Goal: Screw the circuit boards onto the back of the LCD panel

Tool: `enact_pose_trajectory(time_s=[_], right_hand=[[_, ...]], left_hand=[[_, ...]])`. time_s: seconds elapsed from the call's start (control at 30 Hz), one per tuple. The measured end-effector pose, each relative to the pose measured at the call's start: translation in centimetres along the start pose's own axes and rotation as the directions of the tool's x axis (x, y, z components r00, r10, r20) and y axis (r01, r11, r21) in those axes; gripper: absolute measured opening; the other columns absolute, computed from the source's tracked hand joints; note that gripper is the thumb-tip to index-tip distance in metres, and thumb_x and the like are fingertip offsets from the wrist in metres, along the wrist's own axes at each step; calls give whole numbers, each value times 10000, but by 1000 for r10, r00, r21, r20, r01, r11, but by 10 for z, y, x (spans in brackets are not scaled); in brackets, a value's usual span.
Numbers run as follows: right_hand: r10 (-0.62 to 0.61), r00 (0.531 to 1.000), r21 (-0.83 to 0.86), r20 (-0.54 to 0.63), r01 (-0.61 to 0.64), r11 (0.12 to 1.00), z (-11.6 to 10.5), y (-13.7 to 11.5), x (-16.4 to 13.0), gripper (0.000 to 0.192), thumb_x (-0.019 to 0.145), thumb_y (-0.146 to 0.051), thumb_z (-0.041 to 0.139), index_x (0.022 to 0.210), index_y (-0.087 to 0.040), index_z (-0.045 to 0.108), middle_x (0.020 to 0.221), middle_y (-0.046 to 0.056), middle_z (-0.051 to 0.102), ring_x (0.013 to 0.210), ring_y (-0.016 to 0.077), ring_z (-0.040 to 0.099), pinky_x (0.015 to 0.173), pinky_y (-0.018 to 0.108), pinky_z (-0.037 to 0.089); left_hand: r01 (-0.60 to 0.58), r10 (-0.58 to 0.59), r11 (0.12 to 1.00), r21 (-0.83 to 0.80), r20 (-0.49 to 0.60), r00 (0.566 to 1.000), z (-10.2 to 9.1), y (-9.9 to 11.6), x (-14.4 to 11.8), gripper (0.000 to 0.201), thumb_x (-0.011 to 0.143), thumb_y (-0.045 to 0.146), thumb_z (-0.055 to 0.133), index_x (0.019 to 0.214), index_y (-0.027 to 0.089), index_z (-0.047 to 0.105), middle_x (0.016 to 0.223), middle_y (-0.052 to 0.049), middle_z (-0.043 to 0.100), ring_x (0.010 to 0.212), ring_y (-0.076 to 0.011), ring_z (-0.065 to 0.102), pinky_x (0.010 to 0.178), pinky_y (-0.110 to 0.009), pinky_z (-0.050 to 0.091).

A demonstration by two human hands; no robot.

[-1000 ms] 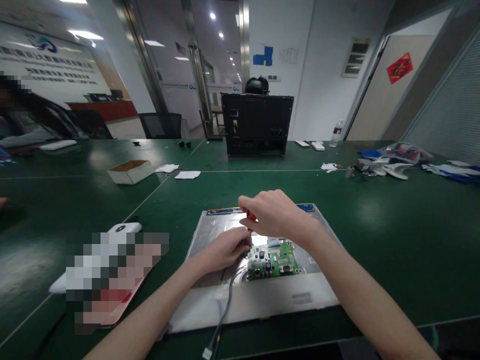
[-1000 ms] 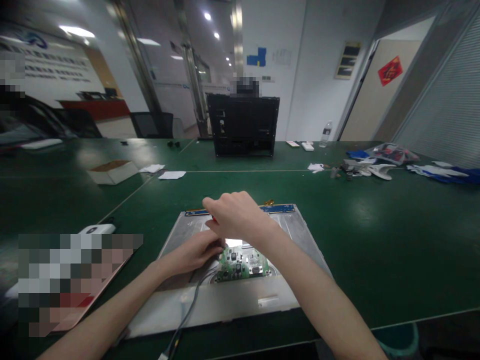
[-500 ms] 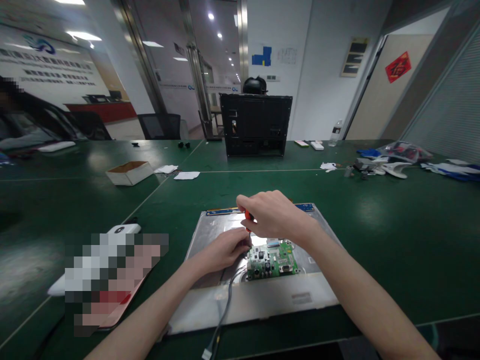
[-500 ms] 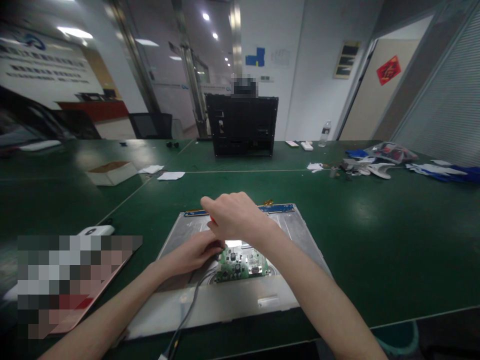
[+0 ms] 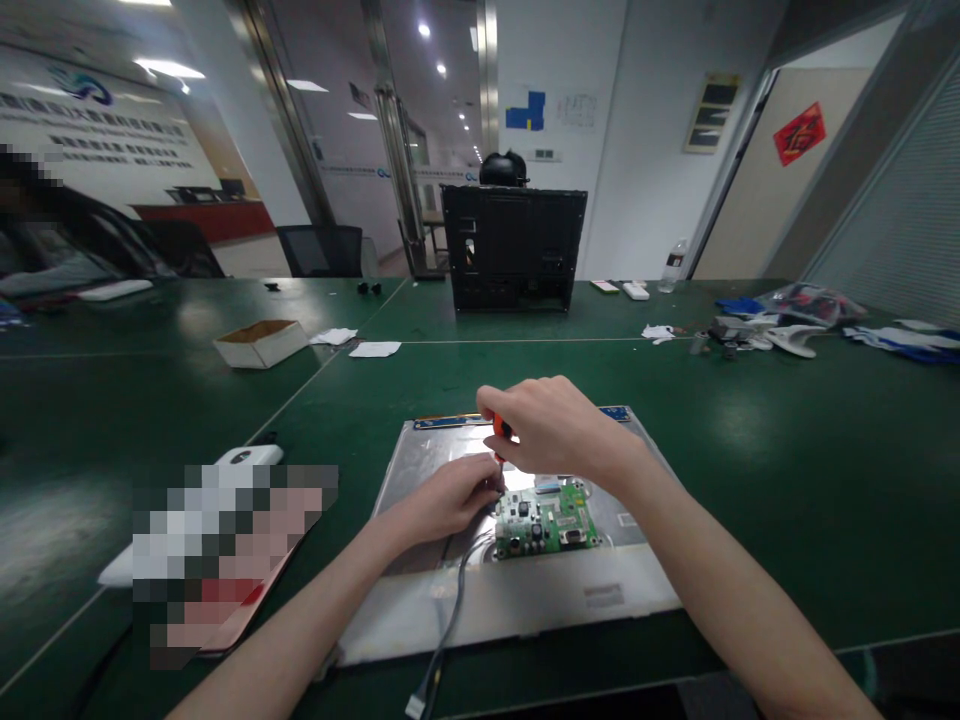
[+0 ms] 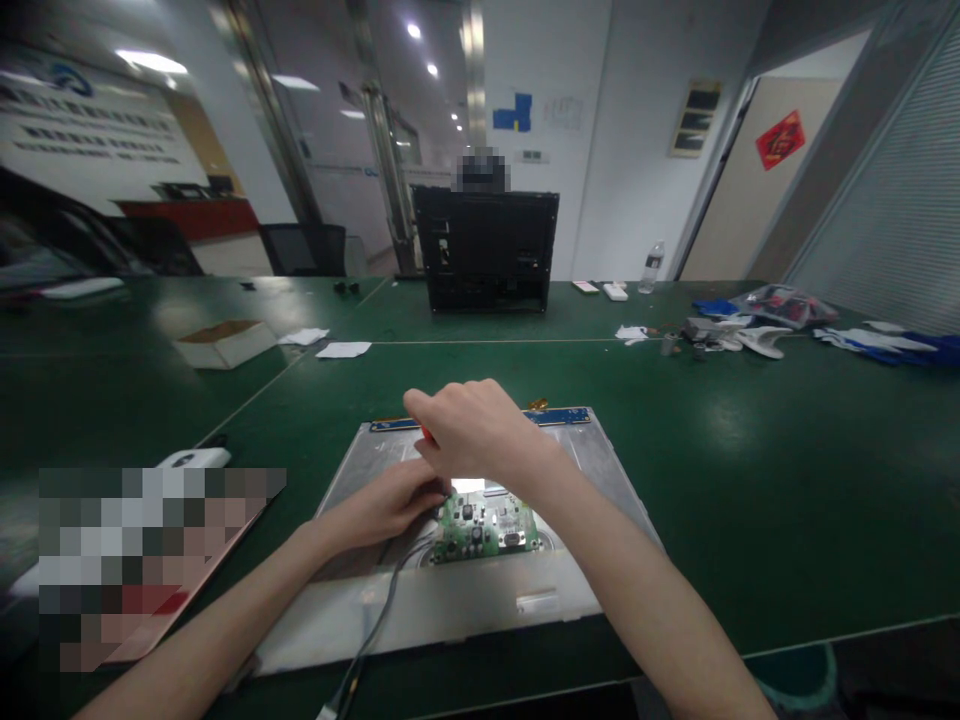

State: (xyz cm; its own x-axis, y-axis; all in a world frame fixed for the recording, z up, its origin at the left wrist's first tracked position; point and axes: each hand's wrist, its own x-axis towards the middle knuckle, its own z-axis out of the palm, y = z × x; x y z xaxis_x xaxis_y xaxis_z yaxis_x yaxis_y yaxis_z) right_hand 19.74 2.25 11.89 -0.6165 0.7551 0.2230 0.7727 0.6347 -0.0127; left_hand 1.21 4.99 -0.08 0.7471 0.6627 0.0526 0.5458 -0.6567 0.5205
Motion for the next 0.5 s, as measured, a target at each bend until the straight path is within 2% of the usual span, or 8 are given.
enact_pose_trajectory(time_s=[0.3,0.4,0.5], right_hand=[[65,997,-27,-30,-66,997,-5,11,-2,159,881,-308,539,998,-205,568,785,19,659,628,124,494,549,286,172],[83,995,-27,-51,-85,996,-8,17,-3,179,882,-331,540,1012,-209,559,791,15,654,629,124,491,551,281,177],[106,992,-33,-69,-109,994,-11,22,-5,168,878,-319,544,1006,-212,553,791,11,657,625,124,493,544,276,179]], left_hand=[[-17,17,1000,17,-26,1000,-4,6,-3,75,850,156,527,893,181,583,886,-47,629,789,-194,563,701,-296,440],[-32,36,998,46,-81,996,-5,5,-3,123,846,152,512,931,187,594,876,-46,625,785,-196,560,720,-311,448],[-31,43,997,76,-155,987,-3,2,-1,202,829,105,485,973,181,605,966,-75,638,897,-224,576,815,-356,463]])
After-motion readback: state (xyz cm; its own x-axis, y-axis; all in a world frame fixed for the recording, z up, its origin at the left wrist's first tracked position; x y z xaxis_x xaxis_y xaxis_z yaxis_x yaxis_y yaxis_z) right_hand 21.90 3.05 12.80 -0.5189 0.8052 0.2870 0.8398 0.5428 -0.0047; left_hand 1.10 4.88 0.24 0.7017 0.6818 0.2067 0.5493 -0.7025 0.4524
